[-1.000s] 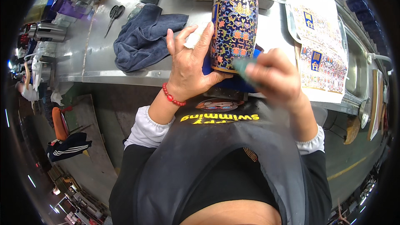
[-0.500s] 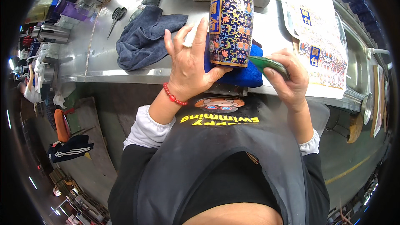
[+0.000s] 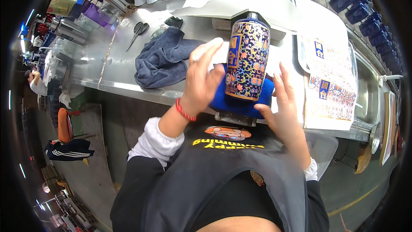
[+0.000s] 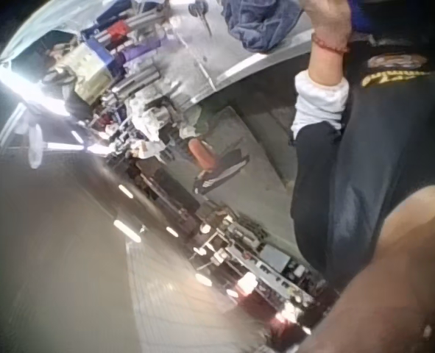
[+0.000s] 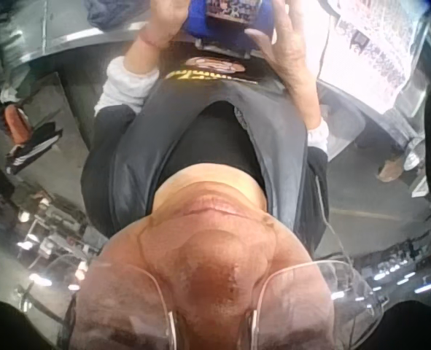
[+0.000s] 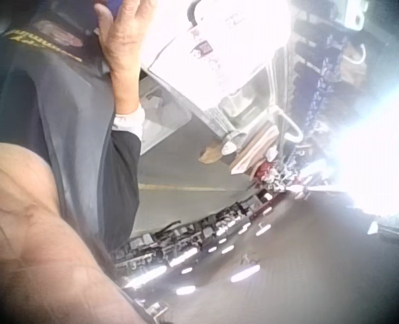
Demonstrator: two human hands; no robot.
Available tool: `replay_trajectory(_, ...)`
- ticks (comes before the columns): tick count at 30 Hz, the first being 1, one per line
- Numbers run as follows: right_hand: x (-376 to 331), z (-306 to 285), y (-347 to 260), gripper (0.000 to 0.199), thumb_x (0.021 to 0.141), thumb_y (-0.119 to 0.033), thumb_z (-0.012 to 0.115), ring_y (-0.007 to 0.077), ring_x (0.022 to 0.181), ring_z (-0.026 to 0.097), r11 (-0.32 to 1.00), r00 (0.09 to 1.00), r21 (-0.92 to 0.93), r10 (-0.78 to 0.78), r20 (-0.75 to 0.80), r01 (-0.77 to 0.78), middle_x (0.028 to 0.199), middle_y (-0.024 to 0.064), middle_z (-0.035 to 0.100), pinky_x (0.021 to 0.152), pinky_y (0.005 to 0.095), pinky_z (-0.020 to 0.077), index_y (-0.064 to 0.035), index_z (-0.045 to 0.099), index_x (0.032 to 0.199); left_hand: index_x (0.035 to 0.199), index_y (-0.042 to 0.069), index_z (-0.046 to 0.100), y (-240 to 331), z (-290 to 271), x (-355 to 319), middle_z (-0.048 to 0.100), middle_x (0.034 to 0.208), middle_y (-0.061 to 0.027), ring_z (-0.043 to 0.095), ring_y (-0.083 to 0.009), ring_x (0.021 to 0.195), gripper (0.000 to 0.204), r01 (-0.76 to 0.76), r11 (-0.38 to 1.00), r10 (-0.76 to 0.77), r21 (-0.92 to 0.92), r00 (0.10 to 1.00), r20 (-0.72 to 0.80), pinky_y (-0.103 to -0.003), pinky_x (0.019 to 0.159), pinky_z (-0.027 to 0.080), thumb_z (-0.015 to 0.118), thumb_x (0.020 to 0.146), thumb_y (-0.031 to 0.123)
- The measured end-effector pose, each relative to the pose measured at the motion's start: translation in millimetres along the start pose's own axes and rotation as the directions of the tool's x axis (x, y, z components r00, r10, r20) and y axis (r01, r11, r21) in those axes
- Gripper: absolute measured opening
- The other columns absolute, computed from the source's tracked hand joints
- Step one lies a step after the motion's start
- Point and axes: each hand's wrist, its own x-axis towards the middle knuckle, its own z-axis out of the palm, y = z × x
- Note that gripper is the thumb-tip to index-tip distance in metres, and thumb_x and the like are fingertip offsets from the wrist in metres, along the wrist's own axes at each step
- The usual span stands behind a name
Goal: The person applies decorative labels to blue plastic bottles using a green sponge to smooth the surface and a cloth to wipe the bottle. They handle multiple bottles one at a time, rotating each bottle to align and press the label, then wipe the surface before moving to the next bottle.
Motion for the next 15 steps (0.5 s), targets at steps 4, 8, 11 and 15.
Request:
replay_trajectory(4,8,12,-4,0.099,0.074,-0.008,0.087,0.0448,0.147,0.034,0.994,0.997,-0.098,0.057,0.048,-0.052,0.163,0.0270,0.025,0.116,0.0501,0.0360,-0.0026,0.031,0.156,0.137,-0.003,0.056,-33,26,71,0.063,0.134,-0.0148,0.056,-0.0234,0.128,0.058,0.554,0.525,-0.440,-0.646,0.827,0.351,-0.036,0.108,0.043,0.039,0.111,0.045)
replay_trajectory(8,8,16,-5,0.098,0.074,-0.004,0.084,0.0451,0.148,0.032,0.997,0.999,-0.060,0.039,0.024,-0.038,0.162,0.0272,0.027,0.119,0.0503,0.0329,-0.0029,0.031,0.156,0.121,0.001,0.065,-57,49,121,0.073,0.110,-0.0104,0.070,-0.0190,0.101,0.046,0.705,0.063,-0.238,-0.707,0.698,0.675,-0.036,0.091,0.058,0.049,0.108,0.042)
replay_trajectory(11,2,9,-7,0.096,0.074,-0.001,0.082,0.0439,0.147,0.034,0.998,0.998,0.004,0.056,-0.003,-0.056,0.161,0.0267,0.029,0.117,0.0485,0.0355,-0.0029,0.031,0.156,0.112,0.005,0.067,-56,47,124,0.075,0.103,-0.0075,0.073,-0.0173,0.093,0.029,0.720,0.019,-0.123,-0.694,0.690,0.713,-0.033,0.085,0.060,0.057,0.105,0.032)
replay_trajectory(15,-9,-4,-9,0.094,0.067,-0.001,0.086,0.0444,0.136,0.047,0.999,0.996,0.046,0.011,-0.089,-0.007,0.154,0.0278,0.040,0.111,0.0493,0.0422,-0.0003,0.042,0.150,0.119,0.004,0.064,-40,21,111,0.073,0.110,-0.0085,0.071,-0.0160,0.100,0.024,0.708,0.150,-0.274,-0.690,0.701,0.659,-0.031,0.090,0.058,0.057,0.105,0.022)
